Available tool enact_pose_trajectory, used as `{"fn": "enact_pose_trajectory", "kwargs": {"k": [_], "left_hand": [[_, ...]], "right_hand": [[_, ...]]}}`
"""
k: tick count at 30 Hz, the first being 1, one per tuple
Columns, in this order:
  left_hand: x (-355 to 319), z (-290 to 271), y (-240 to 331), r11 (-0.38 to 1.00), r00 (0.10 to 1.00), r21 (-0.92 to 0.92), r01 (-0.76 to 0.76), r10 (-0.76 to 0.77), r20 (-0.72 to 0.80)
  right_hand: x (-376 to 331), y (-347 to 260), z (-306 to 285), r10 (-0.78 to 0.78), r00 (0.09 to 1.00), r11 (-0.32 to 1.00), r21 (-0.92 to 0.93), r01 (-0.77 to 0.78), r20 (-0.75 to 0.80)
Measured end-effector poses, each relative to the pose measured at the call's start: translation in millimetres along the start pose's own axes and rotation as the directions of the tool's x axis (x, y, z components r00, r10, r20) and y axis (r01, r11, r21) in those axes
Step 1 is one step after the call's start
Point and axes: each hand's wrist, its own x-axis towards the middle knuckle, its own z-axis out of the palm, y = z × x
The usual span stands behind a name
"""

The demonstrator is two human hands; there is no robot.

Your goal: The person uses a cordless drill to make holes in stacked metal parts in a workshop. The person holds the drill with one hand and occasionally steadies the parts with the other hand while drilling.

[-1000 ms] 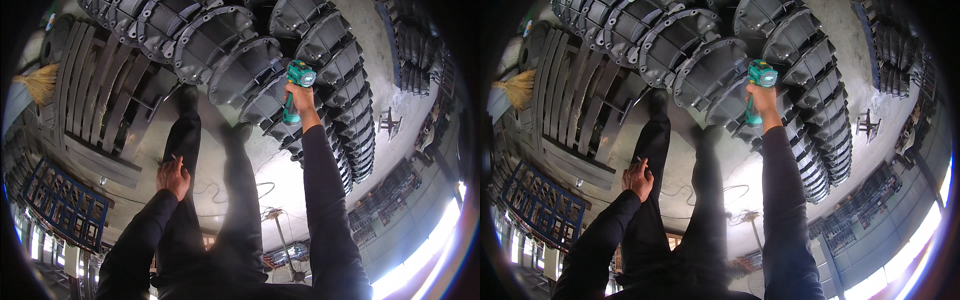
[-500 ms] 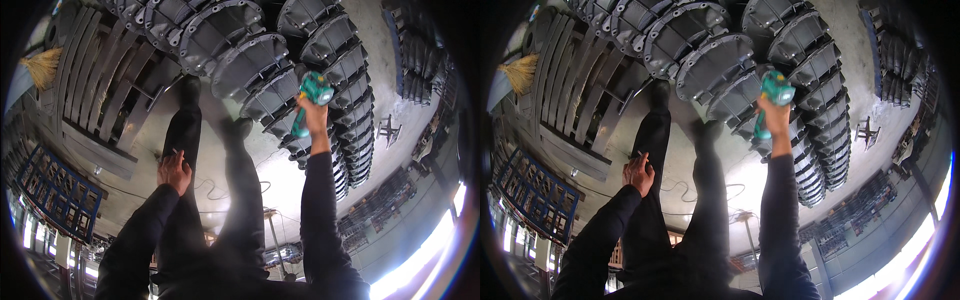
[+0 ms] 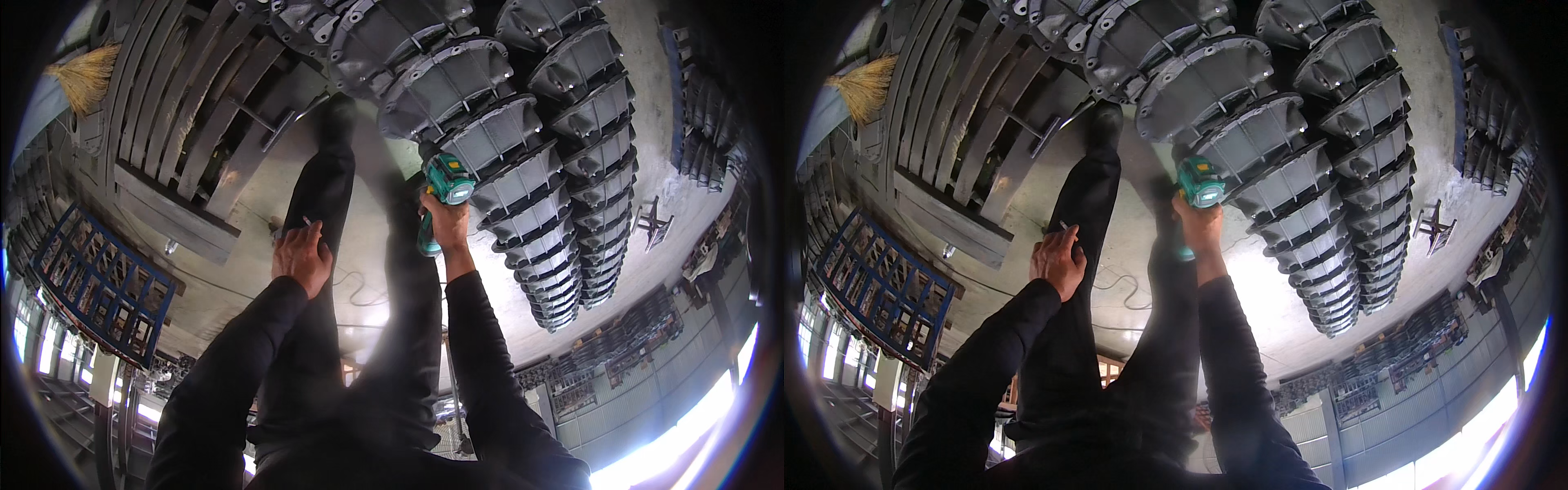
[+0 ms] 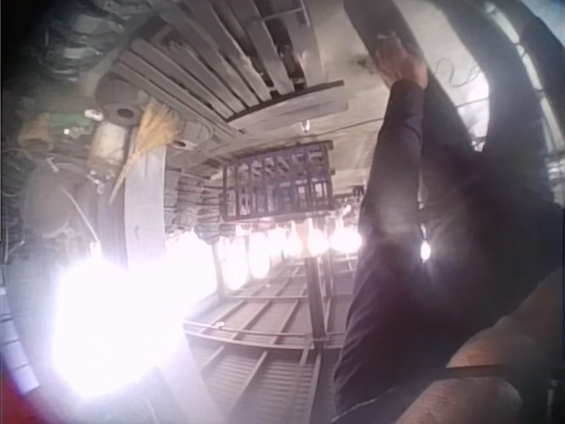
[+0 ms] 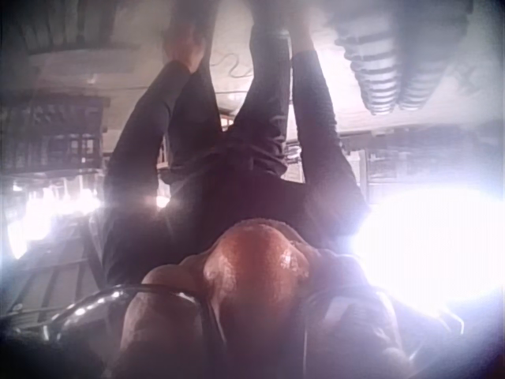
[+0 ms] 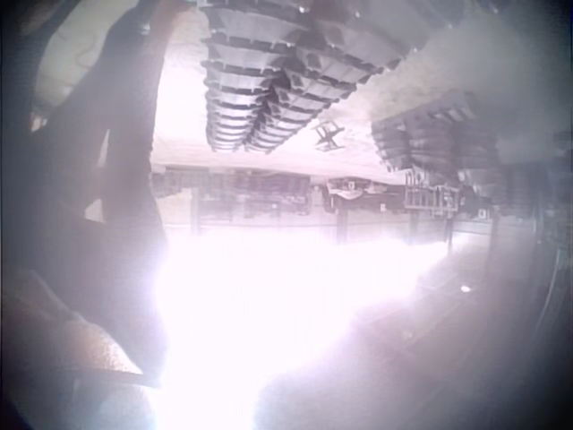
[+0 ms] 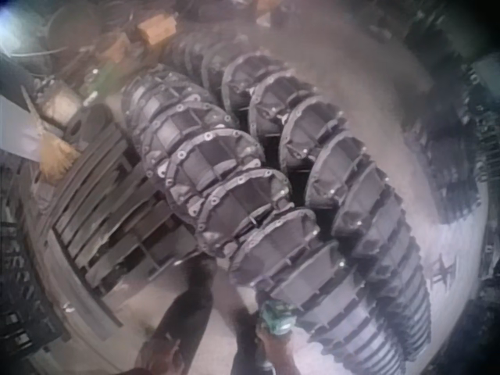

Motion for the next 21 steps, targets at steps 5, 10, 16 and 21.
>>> {"fn": "enact_pose_trajectory", "kwargs": {"k": [5,10,16,21], "left_hand": [[1,-4,-1,1.000,1.000,-0.013,0.002,-0.002,-0.003],[5,-6,-4,0.998,0.998,-0.062,-0.013,0.009,-0.055],[9,-11,-8,0.998,0.999,-0.063,-0.017,0.014,-0.048],[13,-19,-10,0.995,1.000,-0.098,-0.014,0.012,-0.025]], "right_hand": [[3,-3,11,0.045,0.998,0.997,0.057,-0.043,-0.034],[1,-8,21,0.045,0.999,0.990,0.135,-0.041,-0.024],[2,-7,24,0.109,0.993,0.992,0.064,-0.105,-0.055],[5,-8,30,0.069,0.985,0.961,-0.254,-0.109,-0.159]]}}
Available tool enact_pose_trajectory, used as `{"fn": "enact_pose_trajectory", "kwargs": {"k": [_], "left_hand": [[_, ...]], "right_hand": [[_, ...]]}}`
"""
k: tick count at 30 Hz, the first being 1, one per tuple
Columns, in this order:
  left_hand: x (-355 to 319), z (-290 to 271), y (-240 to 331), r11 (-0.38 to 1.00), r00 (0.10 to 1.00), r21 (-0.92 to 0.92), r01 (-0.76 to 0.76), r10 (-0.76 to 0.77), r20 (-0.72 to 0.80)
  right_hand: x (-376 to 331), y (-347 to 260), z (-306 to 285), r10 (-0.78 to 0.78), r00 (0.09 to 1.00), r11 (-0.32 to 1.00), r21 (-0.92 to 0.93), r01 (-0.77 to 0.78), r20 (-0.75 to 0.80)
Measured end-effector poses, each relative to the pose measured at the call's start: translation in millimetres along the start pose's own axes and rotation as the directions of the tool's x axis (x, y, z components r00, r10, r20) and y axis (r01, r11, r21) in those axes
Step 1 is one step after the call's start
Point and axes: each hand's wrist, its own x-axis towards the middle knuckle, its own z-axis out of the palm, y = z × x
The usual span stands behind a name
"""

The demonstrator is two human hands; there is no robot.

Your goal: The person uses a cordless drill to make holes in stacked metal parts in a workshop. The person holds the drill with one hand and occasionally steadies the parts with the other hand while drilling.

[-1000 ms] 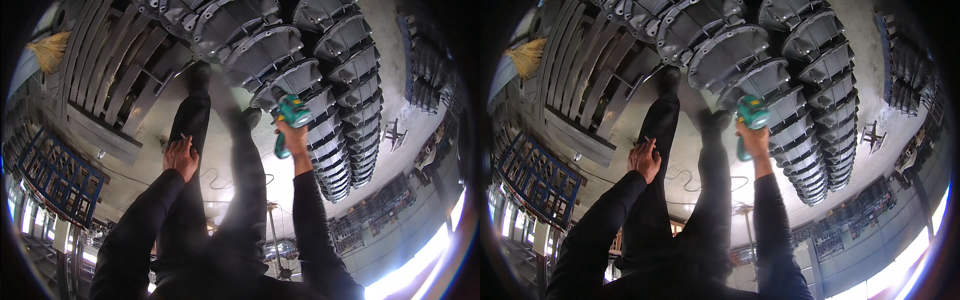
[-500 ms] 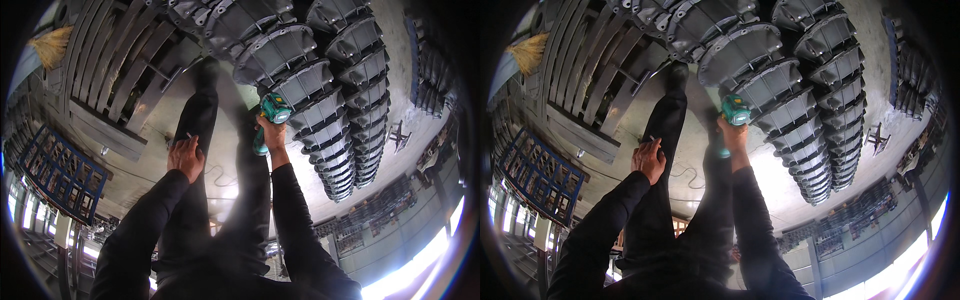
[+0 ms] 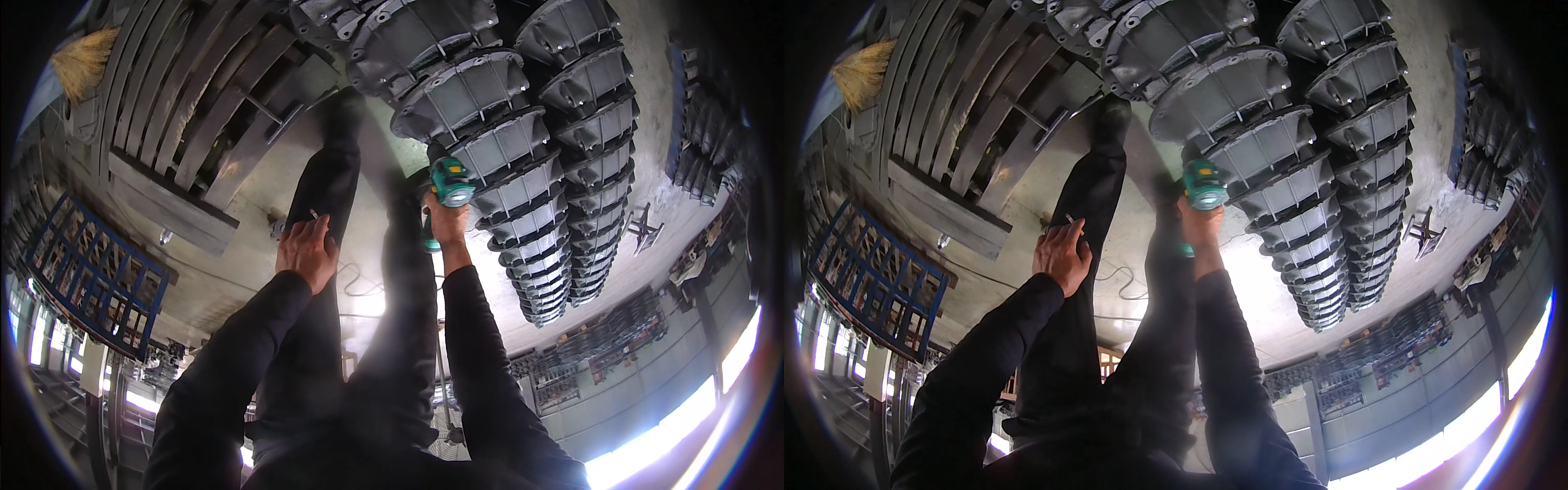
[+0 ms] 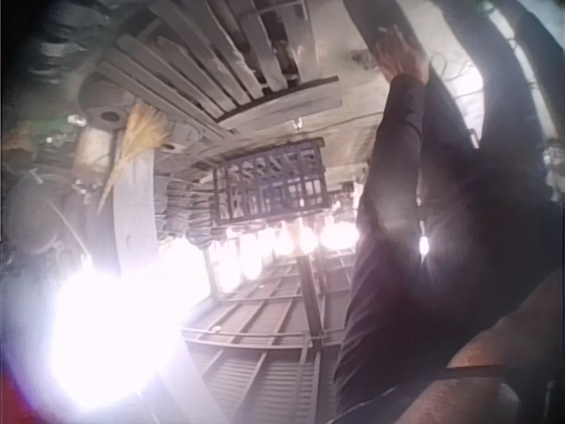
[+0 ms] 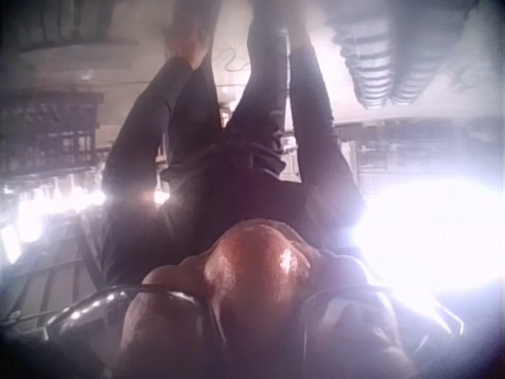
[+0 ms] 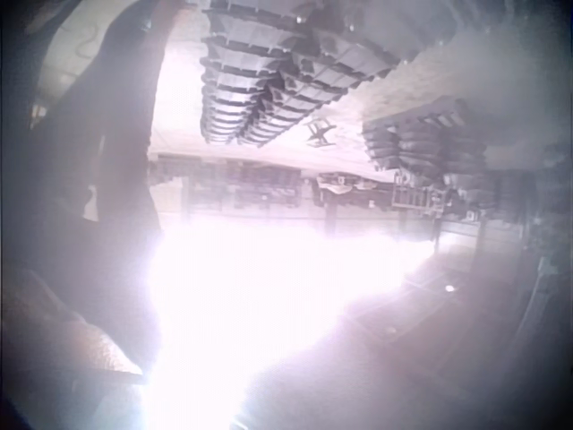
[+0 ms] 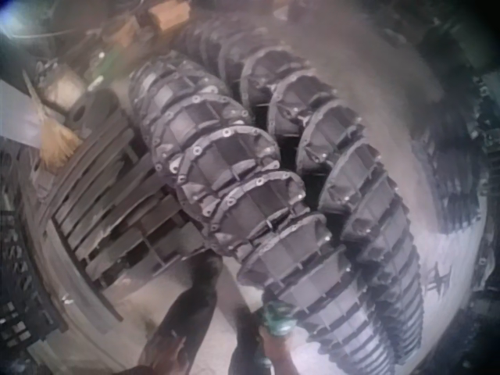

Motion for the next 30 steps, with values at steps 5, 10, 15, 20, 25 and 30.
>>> {"fn": "enact_pose_trajectory", "kwargs": {"k": [5,10,15,20,25,30], "left_hand": [[5,-6,0,1.000,1.000,-0.022,-0.009,0.010,0.016],[11,-11,1,1.000,0.999,-0.014,-0.006,0.006,0.041],[14,-14,0,1.000,0.998,-0.019,0.001,0.001,0.058],[18,-17,-1,1.000,0.998,-0.022,-0.018,0.020,0.057],[20,-21,3,0.999,0.997,-0.033,-0.004,0.007,0.071],[19,-17,-1,1.000,0.994,0.006,0.004,-0.005,0.112]], "right_hand": [[-5,-5,1,0.040,0.999,0.995,0.096,-0.039,-0.005],[-4,-3,3,0.076,0.997,0.996,0.045,-0.077,0.017],[-1,0,4,0.088,0.996,0.996,0.000,-0.088,0.013],[-3,-4,3,0.093,0.996,0.995,0.028,-0.093,0.009],[-5,-11,0,0.145,0.988,0.989,0.024,-0.147,0.053],[-1,-11,2,0.083,0.996,0.992,-0.092,-0.082,0.009]]}}
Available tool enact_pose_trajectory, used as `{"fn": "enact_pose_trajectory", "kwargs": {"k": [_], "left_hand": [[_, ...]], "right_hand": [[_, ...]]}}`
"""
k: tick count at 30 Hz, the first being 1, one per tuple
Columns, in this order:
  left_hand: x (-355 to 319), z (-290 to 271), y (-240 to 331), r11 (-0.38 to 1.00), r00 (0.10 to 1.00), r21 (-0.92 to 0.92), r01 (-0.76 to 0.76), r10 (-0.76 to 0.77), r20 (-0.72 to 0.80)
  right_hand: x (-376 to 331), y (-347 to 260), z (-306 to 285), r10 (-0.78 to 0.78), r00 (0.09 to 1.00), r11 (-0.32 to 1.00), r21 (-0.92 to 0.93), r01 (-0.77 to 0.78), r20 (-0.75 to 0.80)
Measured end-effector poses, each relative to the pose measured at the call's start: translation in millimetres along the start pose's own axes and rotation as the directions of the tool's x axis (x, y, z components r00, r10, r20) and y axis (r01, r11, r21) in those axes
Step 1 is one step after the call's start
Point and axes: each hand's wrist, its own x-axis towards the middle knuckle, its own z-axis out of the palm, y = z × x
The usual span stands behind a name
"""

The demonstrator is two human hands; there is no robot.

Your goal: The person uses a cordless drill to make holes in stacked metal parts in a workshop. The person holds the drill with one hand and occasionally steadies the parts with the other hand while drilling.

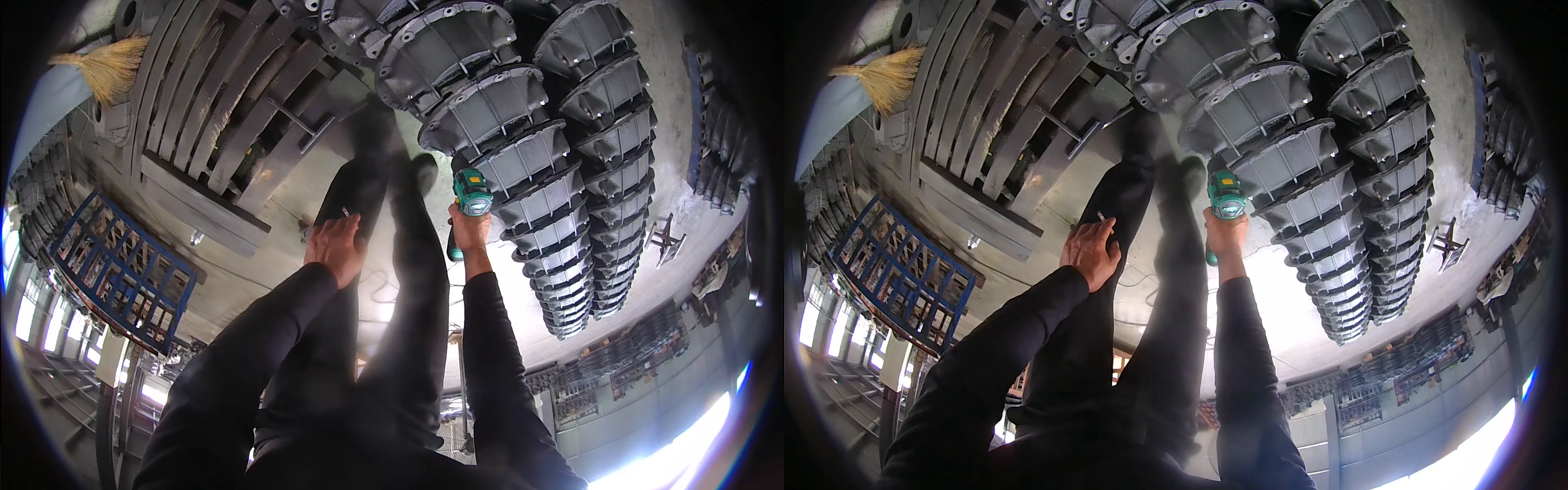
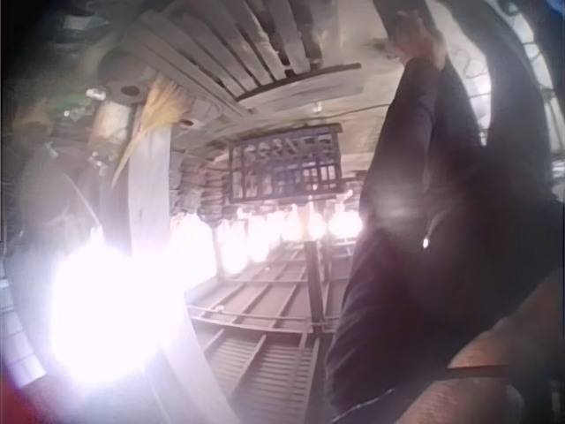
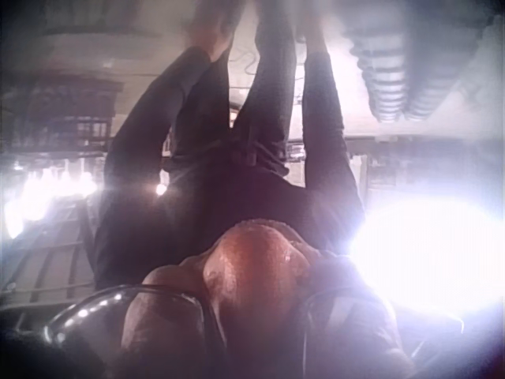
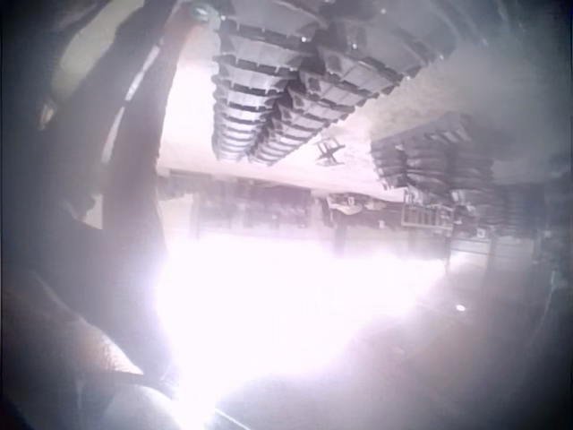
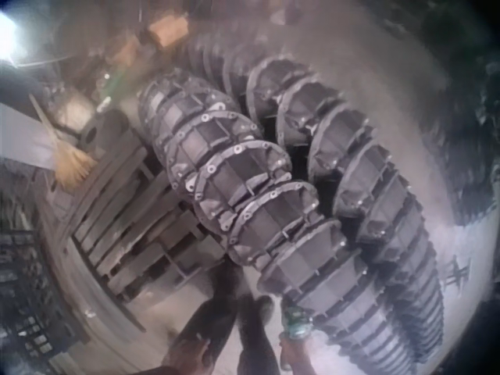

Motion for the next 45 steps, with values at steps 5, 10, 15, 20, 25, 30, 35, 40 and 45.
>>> {"fn": "enact_pose_trajectory", "kwargs": {"k": [5,10,15,20,25,30,35,40,45], "left_hand": [[-3,4,-3,1.000,0.999,0.020,-0.021,0.022,-0.029],[-10,-13,-4,1.000,0.995,-0.026,-0.001,-0.002,-0.104],[-20,-69,-3,0.980,0.949,-0.200,-0.021,-0.044,-0.313],[10,-146,-9,0.933,0.861,-0.333,-0.137,-0.055,-0.506],[32,-156,-28,0.798,0.899,-0.567,-0.204,-0.076,-0.431],[54,-142,-68,0.836,0.945,-0.543,-0.077,-0.112,-0.307],[118,-154,-85,0.843,0.976,-0.527,-0.110,-0.010,-0.218],[189,-182,-69,0.812,0.982,-0.568,-0.129,0.025,-0.187],[221,-199,-55,0.642,0.966,-0.737,-0.213,0.023,-0.259]], "right_hand": [[5,8,-2,-0.015,1.000,1.000,-0.002,0.016,0.025],[4,15,-15,-0.229,0.971,0.937,-0.287,0.201,-0.069],[-28,35,-34,-0.110,0.993,0.992,-0.071,0.108,-0.035],[-38,5,-20,-0.329,0.941,0.890,0.358,0.283,0.073],[-5,-63,33,-0.248,0.960,0.941,0.266,0.208,0.127],[2,-89,64,-0.115,0.991,0.964,0.249,0.094,0.070],[4,-88,85,-0.108,0.994,0.920,0.382,0.090,0.026],[0,-78,97,-0.170,0.985,0.898,0.411,0.158,-0.009],[-10,-95,96,-0.139,0.990,0.893,0.431,0.126,0.000]]}}
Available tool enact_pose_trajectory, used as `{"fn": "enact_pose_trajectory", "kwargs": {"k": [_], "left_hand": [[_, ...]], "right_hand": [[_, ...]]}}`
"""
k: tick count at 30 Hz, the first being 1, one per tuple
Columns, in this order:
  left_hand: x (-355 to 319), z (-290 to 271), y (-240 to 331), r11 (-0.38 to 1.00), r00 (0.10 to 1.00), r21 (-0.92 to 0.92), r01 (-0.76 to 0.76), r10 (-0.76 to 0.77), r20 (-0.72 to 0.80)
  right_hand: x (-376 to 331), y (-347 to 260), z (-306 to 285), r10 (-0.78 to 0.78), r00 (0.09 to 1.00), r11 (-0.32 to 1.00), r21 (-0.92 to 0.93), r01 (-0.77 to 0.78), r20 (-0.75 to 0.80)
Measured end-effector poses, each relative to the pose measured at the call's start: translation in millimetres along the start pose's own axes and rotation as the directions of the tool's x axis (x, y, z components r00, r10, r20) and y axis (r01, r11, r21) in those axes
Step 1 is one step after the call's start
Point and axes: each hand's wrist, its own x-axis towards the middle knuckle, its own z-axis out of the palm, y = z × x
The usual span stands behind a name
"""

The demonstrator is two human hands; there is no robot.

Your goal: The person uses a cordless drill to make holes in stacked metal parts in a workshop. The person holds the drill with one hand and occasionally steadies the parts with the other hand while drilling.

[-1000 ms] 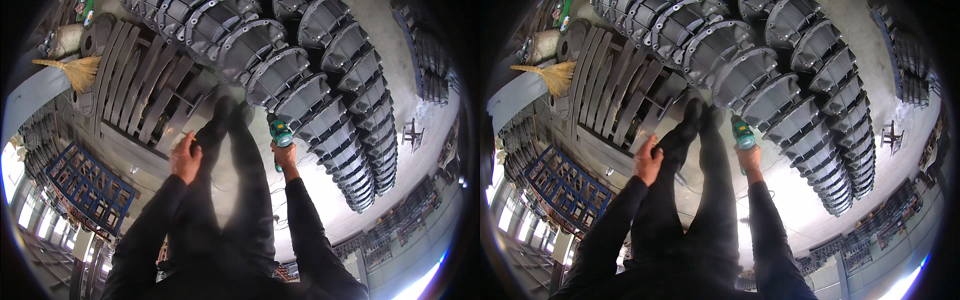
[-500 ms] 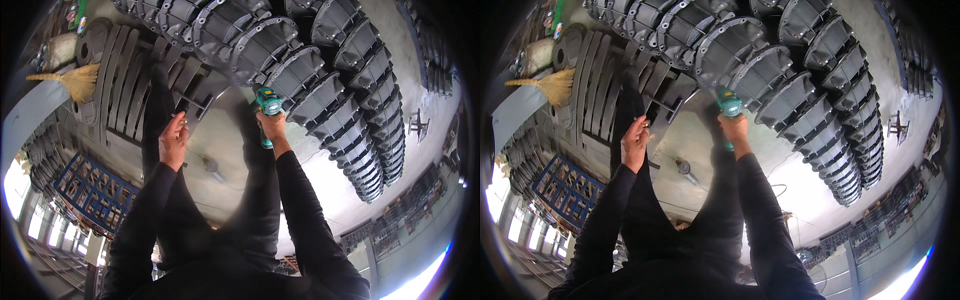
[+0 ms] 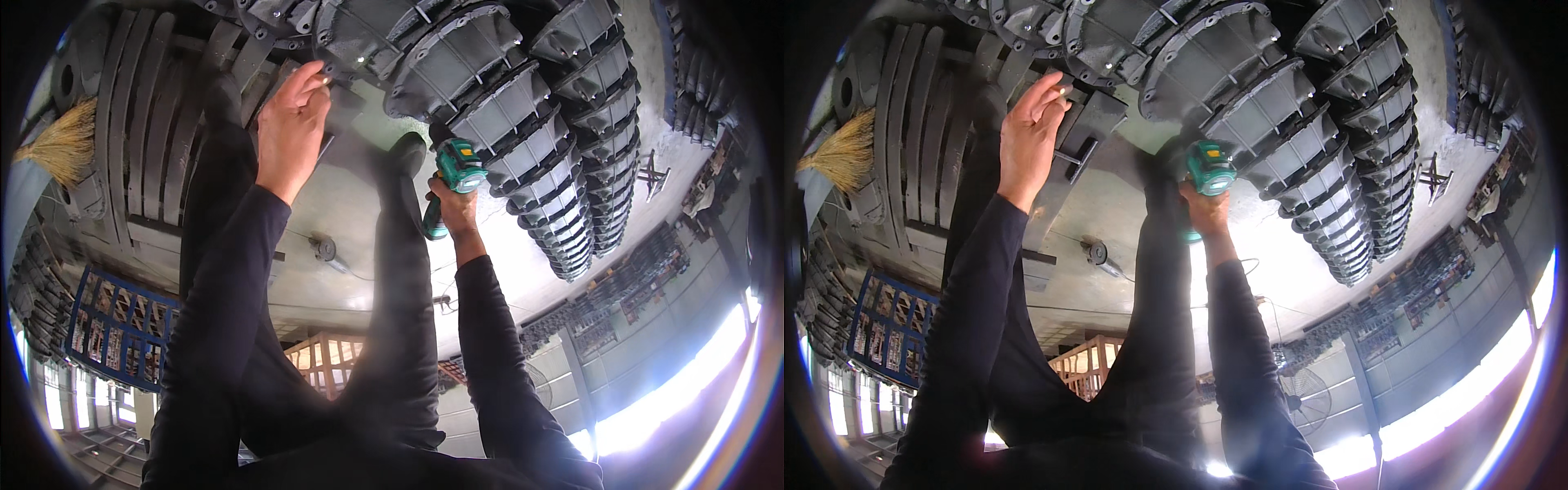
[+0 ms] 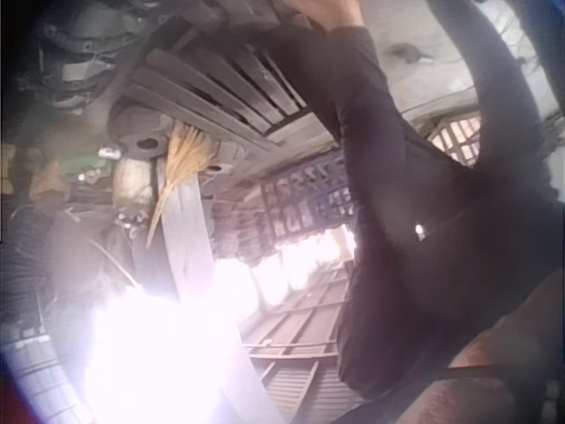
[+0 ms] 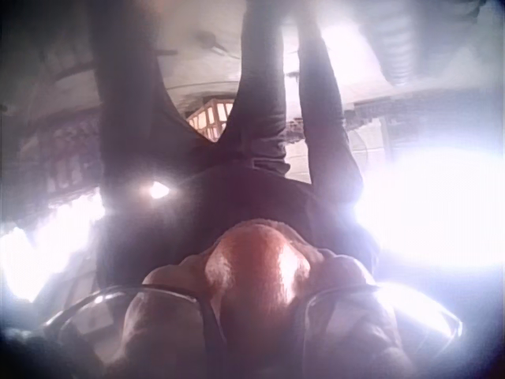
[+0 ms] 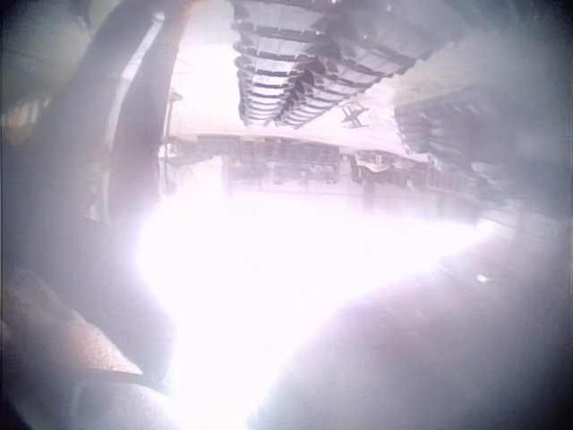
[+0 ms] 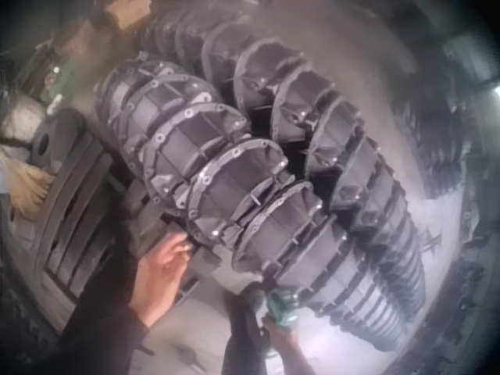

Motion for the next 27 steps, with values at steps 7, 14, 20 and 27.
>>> {"fn": "enact_pose_trajectory", "kwargs": {"k": [7,14,20,27], "left_hand": [[-12,-9,12,0.994,0.993,-0.023,0.108,-0.107,0.049],[-17,-12,7,0.983,0.982,-0.116,0.145,-0.129,0.139],[-17,-10,4,0.989,0.977,-0.040,0.143,-0.135,0.166],[-27,5,-16,0.974,0.961,-0.125,0.189,-0.158,0.225]], "right_hand": [[5,-35,-7,0.112,0.993,0.983,-0.139,-0.117,-0.045],[8,-24,-9,0.137,0.989,0.984,-0.110,-0.142,-0.053],[7,-20,-9,0.134,0.989,0.988,-0.074,-0.138,-0.065],[8,-5,-14,0.109,0.989,0.986,-0.120,-0.120,-0.096]]}}
